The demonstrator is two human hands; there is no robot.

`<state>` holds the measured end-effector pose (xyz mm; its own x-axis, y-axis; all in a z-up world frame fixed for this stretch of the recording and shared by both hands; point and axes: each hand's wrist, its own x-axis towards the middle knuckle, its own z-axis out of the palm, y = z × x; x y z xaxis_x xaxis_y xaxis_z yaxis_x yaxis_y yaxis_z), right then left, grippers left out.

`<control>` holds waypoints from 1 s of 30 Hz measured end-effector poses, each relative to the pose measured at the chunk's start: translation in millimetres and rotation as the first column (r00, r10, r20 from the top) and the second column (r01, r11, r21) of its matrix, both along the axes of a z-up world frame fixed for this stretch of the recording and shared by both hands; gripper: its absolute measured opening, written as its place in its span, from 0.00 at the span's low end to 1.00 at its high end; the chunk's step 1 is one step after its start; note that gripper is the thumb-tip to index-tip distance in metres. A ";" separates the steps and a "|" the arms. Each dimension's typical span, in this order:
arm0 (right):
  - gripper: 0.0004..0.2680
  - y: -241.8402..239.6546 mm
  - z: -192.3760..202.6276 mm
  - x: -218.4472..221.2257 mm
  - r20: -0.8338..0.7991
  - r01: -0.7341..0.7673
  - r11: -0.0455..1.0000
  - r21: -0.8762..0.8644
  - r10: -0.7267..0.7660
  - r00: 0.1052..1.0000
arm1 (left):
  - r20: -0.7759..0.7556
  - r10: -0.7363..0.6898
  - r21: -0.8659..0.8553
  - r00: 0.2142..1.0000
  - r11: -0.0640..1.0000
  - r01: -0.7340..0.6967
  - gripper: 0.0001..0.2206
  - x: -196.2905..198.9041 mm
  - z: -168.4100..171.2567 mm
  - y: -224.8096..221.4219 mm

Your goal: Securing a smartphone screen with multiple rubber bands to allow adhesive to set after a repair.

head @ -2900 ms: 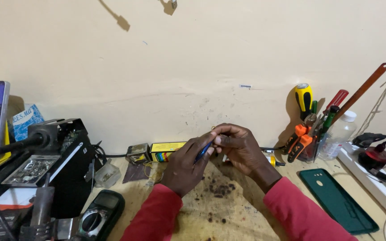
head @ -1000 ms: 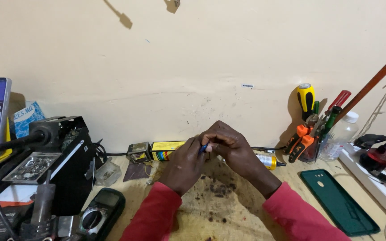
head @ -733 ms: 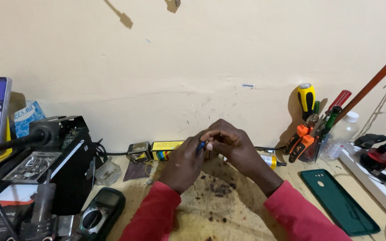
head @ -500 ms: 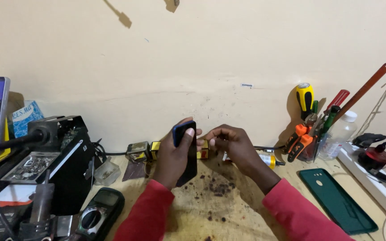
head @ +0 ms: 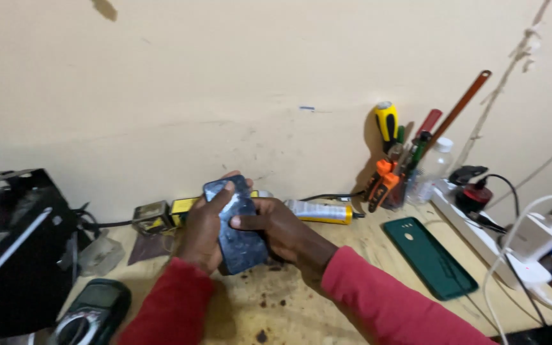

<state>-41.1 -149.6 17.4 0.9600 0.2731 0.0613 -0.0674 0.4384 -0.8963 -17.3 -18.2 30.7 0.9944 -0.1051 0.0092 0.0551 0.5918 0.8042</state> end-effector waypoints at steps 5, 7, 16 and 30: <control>0.08 -6.6 -7.0 -0.1 -0.027 -0.020 0.998 0.067 0.022 0.999 | 0.123 0.179 0.142 0.976 0.970 -0.196 0.24 6.7 -3.3 5.6; 0.08 -7.8 -7.7 0.2 -0.069 -0.048 0.993 0.107 0.056 0.996 | 0.481 0.340 0.334 0.808 0.781 -0.528 0.17 16.9 -19.9 11.5; 0.18 -60.6 -72.8 9.9 0.303 -0.003 0.914 -0.406 0.137 0.943 | 0.898 -0.172 0.427 0.406 0.570 -0.702 0.07 -74.0 51.8 -77.5; 0.11 -23.0 -26.0 18.4 -0.085 -0.156 0.975 0.155 0.170 0.982 | 0.268 -0.833 0.960 0.484 0.188 -0.209 0.12 -93.7 15.0 -271.9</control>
